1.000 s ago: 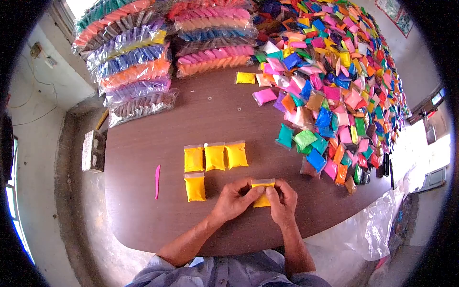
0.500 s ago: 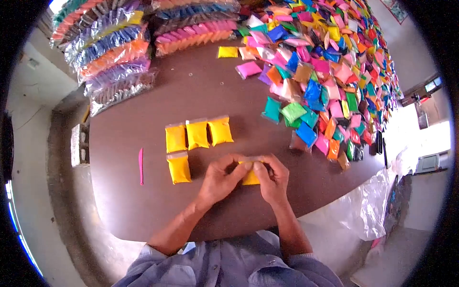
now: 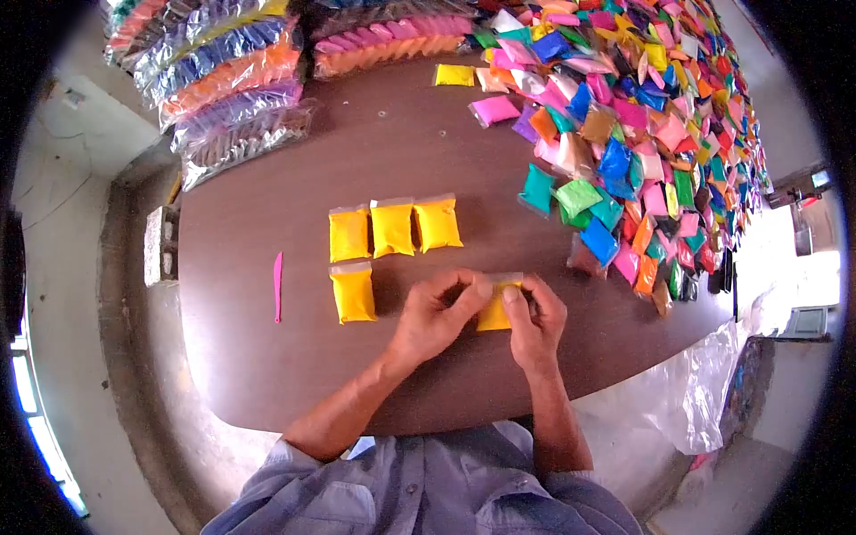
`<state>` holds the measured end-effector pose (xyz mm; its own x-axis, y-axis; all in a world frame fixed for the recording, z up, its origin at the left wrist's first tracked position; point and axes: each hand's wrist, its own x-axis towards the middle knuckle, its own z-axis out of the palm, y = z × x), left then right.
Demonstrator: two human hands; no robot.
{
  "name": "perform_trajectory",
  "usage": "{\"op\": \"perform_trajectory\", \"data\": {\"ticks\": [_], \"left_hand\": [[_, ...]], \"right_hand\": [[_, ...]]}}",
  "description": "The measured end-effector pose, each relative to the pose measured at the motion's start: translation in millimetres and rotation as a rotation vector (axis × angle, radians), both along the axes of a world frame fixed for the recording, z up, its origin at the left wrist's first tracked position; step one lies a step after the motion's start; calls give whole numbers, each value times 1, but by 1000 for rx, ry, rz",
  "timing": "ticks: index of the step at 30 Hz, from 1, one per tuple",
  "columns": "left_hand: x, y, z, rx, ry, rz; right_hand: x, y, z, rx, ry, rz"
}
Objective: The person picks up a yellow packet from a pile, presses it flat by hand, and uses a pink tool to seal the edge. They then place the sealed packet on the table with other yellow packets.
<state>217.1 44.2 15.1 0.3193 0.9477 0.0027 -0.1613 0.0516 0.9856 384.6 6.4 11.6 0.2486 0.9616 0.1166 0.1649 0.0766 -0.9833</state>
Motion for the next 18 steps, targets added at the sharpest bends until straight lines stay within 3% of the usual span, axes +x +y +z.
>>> {"op": "perform_trajectory", "data": {"ticks": [9, 16, 18], "left_hand": [[-1, -2, 3, 78, 80, -7], [1, -1, 5, -19, 50, -57], [-3, 1, 6, 61, 191, -87]], "right_hand": [[1, 1, -3, 85, -41, -20], [1, 3, 1, 88, -72, -32], [1, 3, 1, 99, -86, -28]]}}
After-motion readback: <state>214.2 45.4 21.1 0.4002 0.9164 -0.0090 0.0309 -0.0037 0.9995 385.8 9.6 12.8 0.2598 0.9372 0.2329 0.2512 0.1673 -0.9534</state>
